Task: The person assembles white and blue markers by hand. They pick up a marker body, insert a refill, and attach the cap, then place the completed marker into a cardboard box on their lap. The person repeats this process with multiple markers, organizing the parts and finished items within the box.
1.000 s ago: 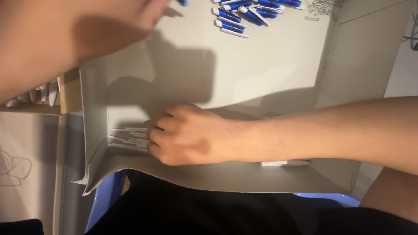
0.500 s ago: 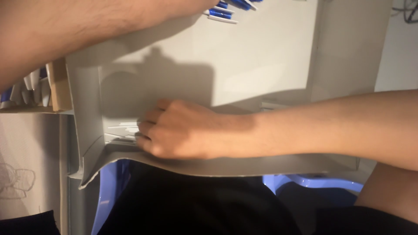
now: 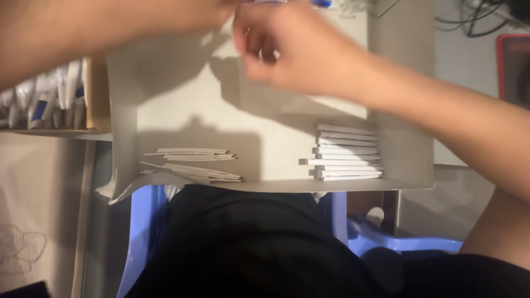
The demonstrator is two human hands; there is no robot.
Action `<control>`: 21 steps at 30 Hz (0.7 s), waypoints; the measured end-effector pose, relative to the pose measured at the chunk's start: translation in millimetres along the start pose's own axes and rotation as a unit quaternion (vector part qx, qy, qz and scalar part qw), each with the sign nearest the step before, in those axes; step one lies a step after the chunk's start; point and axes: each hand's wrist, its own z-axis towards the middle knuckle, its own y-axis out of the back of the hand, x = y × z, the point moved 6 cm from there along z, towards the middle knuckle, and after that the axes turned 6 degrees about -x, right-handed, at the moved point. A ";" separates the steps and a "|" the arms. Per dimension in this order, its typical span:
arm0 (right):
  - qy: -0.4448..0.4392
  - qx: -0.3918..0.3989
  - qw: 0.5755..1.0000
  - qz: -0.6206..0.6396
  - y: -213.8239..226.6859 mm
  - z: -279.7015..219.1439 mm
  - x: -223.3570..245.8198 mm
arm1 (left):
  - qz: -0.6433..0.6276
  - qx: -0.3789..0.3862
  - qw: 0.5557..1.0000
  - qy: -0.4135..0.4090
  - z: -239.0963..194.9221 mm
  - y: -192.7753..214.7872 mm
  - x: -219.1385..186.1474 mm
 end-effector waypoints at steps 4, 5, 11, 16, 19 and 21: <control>-0.057 -0.093 0.989 0.102 36.8 -18.7 1.7 | 0.008 -0.013 1.000 -0.016 -7.4 29.2 -43.2; -0.082 -0.096 0.980 0.152 41.0 -23.7 5.6 | 0.009 -0.016 1.000 -0.020 -9.5 35.3 -53.5; -0.134 -0.161 0.952 0.223 55.3 -39.2 10.9 | 0.008 -0.016 0.999 -0.043 -22.4 67.0 -112.4; -0.078 -0.175 0.947 0.259 58.2 -40.8 20.7 | -0.033 -0.001 0.999 0.018 -32.4 76.6 -122.1; -0.055 -0.149 0.953 0.259 59.8 -42.2 21.4 | 0.019 -0.038 0.999 -0.014 -20.6 67.1 -97.4; -0.028 -0.119 0.964 0.236 58.4 -49.4 18.3 | 0.064 -0.051 0.996 -0.026 -14.6 60.6 -79.5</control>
